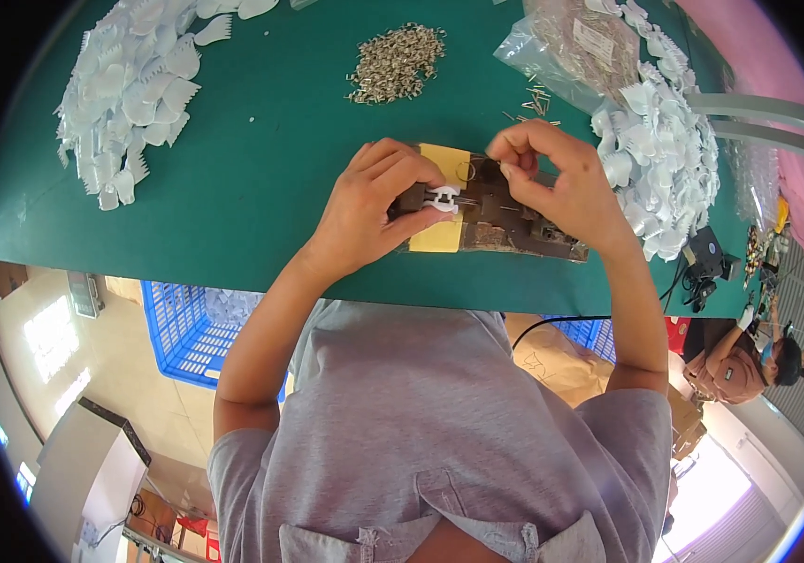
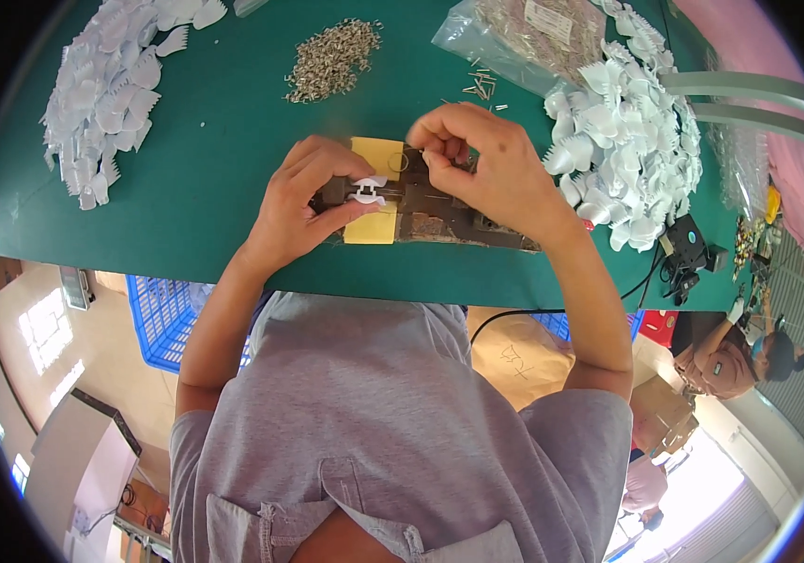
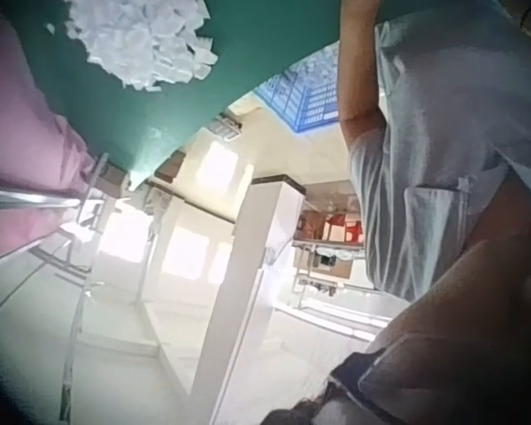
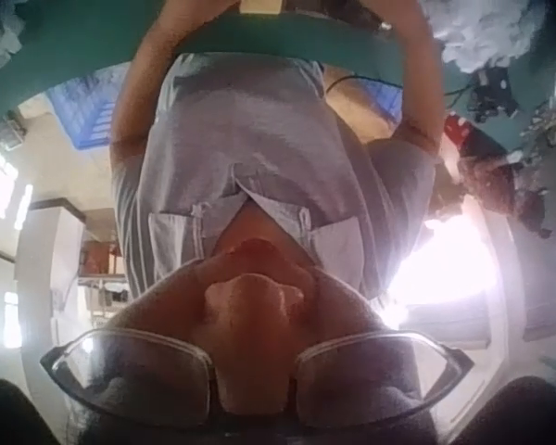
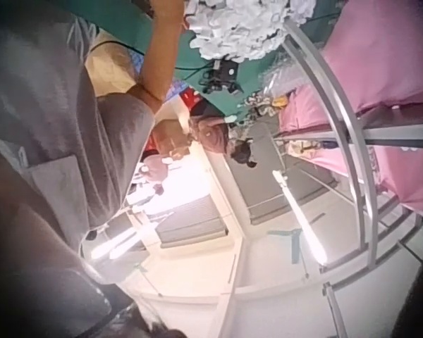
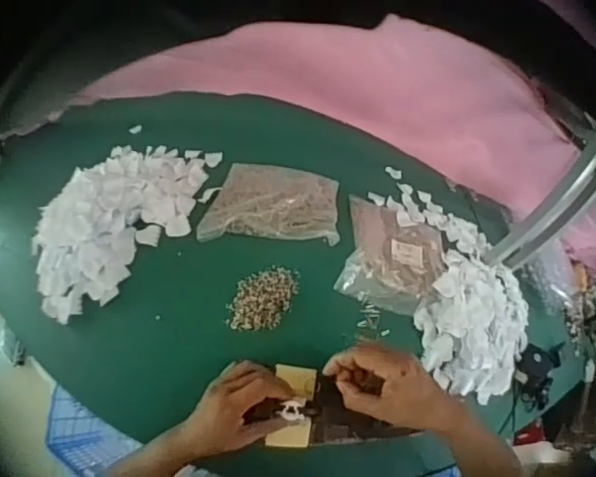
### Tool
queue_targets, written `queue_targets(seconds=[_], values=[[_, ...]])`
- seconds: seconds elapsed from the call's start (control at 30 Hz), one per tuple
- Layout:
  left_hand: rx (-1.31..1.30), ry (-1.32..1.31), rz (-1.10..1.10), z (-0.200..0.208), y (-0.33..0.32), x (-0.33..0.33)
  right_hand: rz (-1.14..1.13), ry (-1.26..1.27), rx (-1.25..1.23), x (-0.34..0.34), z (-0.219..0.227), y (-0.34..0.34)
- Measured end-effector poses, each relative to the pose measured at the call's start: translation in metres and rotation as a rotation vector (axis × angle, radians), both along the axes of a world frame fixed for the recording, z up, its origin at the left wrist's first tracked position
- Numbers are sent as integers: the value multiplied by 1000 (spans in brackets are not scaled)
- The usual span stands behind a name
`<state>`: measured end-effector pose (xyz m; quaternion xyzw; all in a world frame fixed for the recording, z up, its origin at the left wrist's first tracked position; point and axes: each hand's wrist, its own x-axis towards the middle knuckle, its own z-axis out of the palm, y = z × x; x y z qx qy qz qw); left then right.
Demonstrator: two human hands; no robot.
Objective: Assembling small plastic toy components by inserting metal pins and using a manual press.
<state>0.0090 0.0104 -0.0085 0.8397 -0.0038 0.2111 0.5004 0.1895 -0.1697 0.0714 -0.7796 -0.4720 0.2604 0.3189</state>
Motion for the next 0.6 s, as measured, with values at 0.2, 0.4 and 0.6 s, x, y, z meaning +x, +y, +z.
queue_targets(seconds=[0.2, 0.4, 0.6], values=[[-1, -5, 17, -2, 0, -1, -82, 90, 149, -41, 7, 0], [30, 9, -6, 2, 1, -2, -88, -213, 246, -51, -12, -3], [11, -19, 19, -2, -1, 0, -144, -272, 311, -60, -14, -7]])
